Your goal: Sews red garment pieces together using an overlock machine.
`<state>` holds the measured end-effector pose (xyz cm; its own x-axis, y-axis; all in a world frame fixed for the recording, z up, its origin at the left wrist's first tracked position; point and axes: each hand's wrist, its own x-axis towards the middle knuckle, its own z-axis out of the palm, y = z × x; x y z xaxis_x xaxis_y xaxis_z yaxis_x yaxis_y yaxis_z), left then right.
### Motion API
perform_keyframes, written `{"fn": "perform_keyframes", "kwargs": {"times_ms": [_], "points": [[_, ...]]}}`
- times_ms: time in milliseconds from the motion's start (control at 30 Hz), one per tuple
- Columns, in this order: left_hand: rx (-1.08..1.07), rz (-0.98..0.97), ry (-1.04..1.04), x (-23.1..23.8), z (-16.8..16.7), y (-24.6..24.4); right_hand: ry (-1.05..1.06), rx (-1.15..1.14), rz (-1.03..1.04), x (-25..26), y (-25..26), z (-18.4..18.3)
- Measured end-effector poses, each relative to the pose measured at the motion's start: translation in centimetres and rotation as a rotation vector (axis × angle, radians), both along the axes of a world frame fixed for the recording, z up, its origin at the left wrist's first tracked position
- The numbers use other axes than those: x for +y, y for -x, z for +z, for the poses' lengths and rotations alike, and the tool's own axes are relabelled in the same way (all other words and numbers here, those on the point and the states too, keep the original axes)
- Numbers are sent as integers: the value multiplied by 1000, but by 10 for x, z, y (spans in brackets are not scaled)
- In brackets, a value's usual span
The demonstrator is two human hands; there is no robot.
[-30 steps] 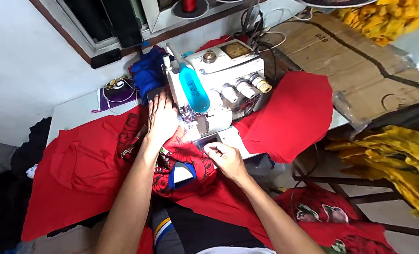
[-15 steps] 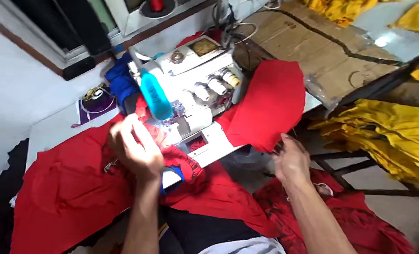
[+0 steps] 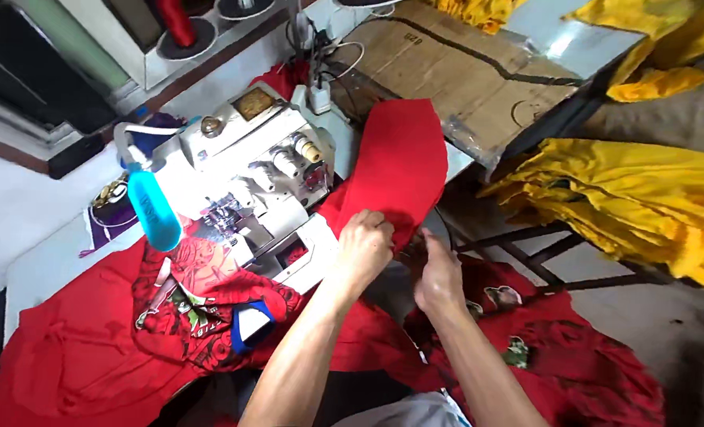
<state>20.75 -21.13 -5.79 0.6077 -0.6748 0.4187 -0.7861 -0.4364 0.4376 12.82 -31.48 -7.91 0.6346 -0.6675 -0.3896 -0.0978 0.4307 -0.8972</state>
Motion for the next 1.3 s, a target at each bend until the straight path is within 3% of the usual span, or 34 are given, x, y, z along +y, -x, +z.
{"fn": "perform_keyframes", "kwargs": {"times_ms": [167,300,600,900,1200,1300], "points": [[376,42,47,5,8,-13,3,5,35,-5,-1,-3],[523,20,11,18,26,-17,-20,-23,38,-2,-3,-4],[543,156,-1,6,25,-19,-70,-21,35,0,-10,0],[649,2,-31,12,22,-33,8,-36,32,1,-16,-7],[733,271,100,7,6,-29,-3,-35,27,-2,-18,-9],[784,276,-10,2,14,-41,16,-45,25,-2,-20,-9]]}}
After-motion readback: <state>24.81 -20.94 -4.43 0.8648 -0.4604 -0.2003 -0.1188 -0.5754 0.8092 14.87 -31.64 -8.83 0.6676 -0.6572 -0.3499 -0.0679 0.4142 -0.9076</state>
